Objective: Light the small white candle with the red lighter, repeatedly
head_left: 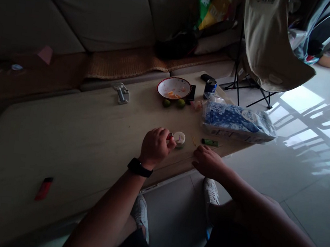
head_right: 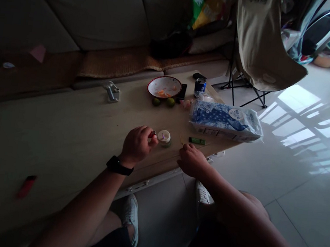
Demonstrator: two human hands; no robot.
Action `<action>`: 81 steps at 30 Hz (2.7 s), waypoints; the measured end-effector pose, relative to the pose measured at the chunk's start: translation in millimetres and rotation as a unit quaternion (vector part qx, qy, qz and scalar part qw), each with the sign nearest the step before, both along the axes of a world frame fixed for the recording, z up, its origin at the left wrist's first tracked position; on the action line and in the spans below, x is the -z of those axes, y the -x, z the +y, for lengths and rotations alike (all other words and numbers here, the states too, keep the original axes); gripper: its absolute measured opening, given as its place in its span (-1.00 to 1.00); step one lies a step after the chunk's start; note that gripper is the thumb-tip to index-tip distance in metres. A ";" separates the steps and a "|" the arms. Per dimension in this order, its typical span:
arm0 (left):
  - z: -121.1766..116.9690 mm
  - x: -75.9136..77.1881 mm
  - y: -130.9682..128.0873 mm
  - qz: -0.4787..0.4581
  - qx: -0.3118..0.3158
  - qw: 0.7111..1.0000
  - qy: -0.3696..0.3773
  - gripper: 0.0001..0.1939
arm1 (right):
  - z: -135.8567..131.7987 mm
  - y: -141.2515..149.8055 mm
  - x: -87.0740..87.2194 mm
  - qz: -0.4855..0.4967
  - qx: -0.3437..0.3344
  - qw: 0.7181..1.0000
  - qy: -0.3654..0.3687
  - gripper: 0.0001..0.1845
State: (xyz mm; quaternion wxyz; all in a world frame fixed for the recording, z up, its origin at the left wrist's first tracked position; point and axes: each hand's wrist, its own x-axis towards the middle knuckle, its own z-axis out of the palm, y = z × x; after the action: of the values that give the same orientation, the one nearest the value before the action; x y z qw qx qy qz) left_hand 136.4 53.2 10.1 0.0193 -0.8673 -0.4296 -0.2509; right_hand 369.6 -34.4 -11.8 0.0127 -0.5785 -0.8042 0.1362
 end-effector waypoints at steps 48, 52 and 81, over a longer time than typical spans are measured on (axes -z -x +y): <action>-13.2 -0.7 38.7 -0.252 0.011 0.952 0.171 -0.70 | -0.6 1.5 -5.1 -0.008 0.008 1.000 0.013 -0.74; -14.8 5.1 53.8 -0.238 0.008 0.954 0.182 -0.70 | -0.3 1.5 -4.3 -0.012 0.011 1.000 0.010 -0.73; -15.4 19.6 83.9 -0.143 -0.020 0.976 0.164 -0.71 | 2.7 2.5 -1.2 -0.001 0.008 1.000 0.012 -0.81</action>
State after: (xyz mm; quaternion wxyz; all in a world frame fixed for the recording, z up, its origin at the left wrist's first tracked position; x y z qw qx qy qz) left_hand 52.5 37.8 -9.5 -0.1797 -0.8048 -0.4807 -0.2982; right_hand 367.1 -31.7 -10.6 0.0063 -0.5854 -0.7976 0.1453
